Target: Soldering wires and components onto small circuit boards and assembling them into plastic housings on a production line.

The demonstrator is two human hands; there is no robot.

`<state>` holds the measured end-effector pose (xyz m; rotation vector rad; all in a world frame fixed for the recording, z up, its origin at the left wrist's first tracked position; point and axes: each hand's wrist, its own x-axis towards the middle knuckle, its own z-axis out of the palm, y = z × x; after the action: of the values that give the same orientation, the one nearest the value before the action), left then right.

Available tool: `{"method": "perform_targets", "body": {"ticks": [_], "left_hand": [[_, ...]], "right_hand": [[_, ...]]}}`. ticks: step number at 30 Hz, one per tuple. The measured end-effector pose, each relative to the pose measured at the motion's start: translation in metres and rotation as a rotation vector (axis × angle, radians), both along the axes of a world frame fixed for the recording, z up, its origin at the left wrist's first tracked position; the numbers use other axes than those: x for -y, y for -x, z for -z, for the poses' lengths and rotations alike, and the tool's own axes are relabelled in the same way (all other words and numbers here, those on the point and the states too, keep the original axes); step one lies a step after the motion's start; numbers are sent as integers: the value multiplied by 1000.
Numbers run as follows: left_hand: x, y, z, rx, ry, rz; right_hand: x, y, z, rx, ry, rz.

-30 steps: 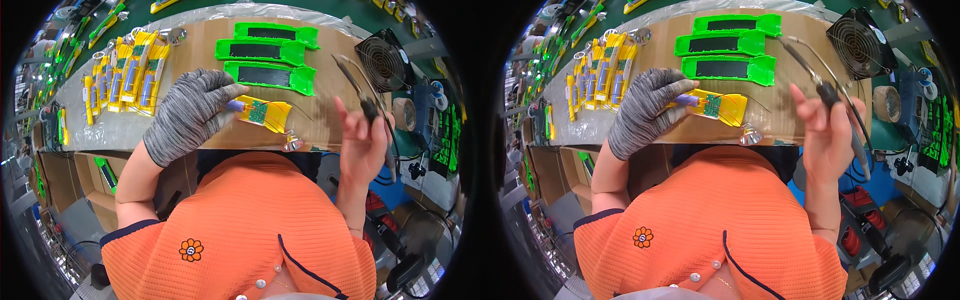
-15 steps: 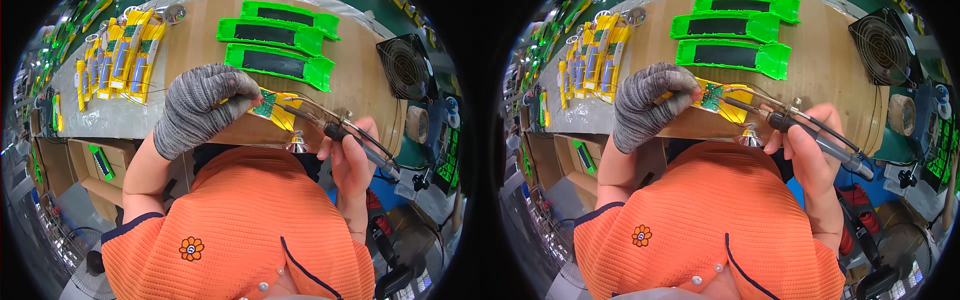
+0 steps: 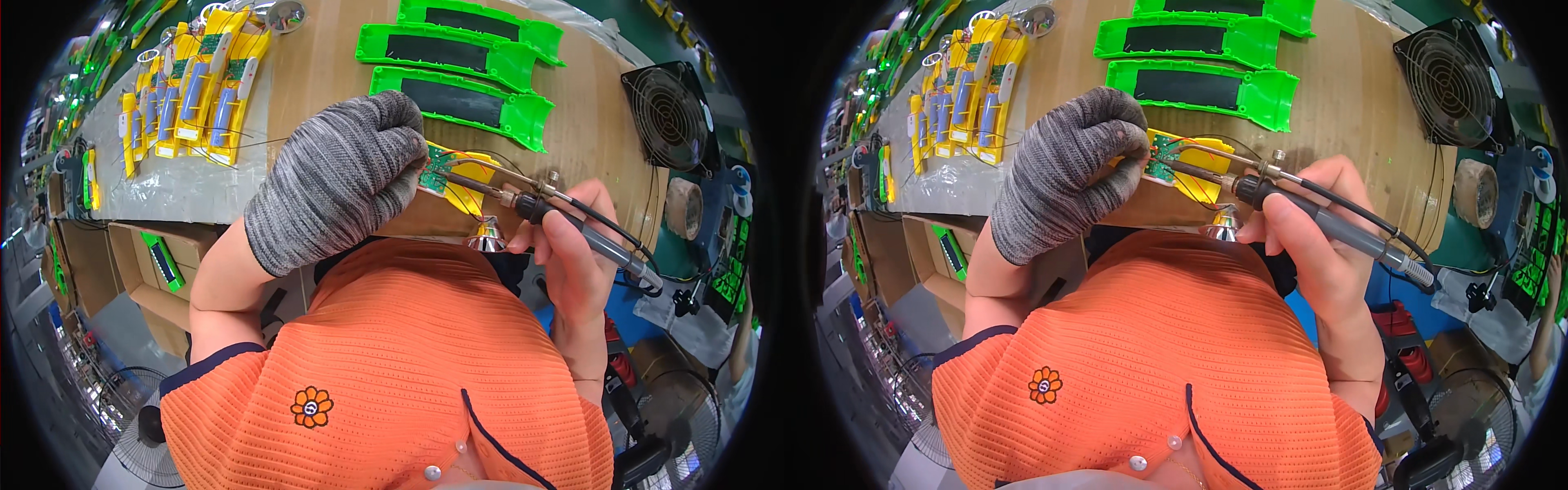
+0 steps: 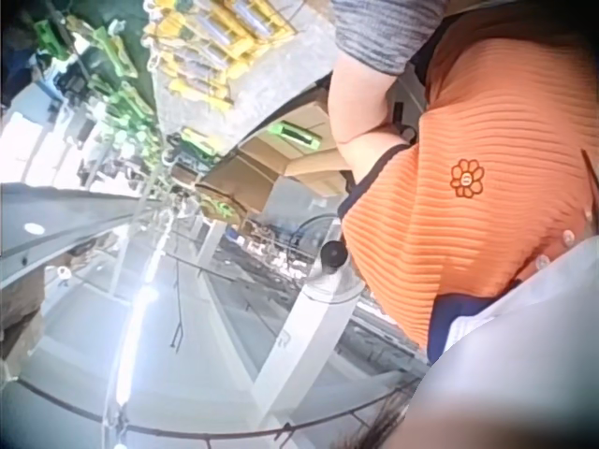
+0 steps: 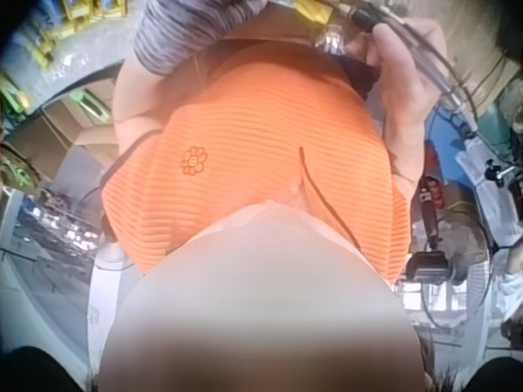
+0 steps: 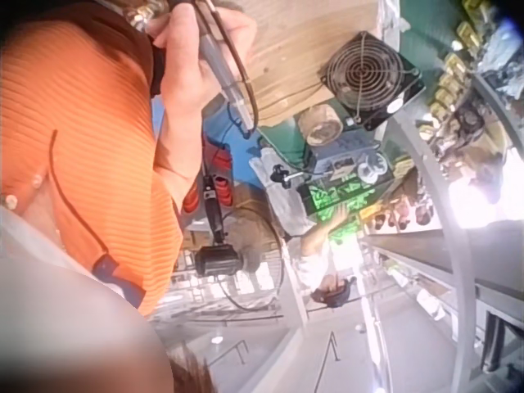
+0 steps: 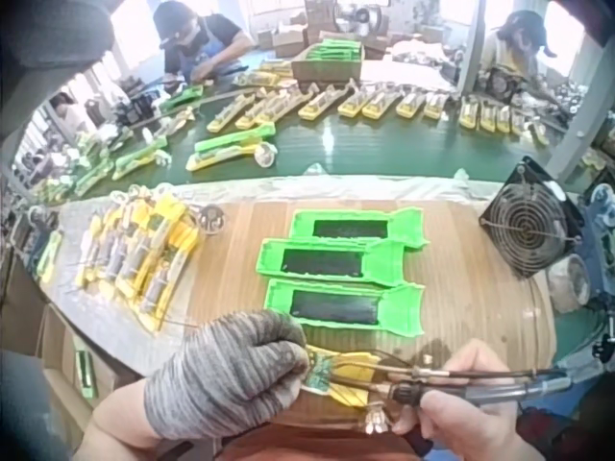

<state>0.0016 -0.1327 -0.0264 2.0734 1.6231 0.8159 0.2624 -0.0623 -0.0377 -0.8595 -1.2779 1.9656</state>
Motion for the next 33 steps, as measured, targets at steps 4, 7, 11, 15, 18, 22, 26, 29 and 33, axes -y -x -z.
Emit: {"method": "perform_targets", "body": {"ticks": [4, 7, 11, 15, 18, 22, 26, 29, 33], "left_hand": [[0, 0, -2, -16, 42, -2], [0, 0, -2, -13, 52, -11], [-2, 0, -5, -24, 58, 5], [-2, 2, -8, -12, 92, 26], [-3, 3, -9, -28, 101, 43], [-5, 3, -9, -69, 73, 63], [-4, 3, -11, -93, 88, 54], [-5, 3, -13, -56, 138, 51], [-7, 4, -17, -79, 147, 76]], "right_hand": [[0, 1, -2, 30, -17, -18], [1, 3, -2, 36, -31, -22], [1, 4, -4, 59, -19, -11], [1, 5, -5, 84, -6, -3], [1, 4, -4, 101, 14, 24], [0, -1, -2, -43, 52, 98], [-8, -10, 2, -155, -14, 167], [-12, -15, 8, -233, 66, 287], [-13, -17, 20, -289, 90, 343]]}}
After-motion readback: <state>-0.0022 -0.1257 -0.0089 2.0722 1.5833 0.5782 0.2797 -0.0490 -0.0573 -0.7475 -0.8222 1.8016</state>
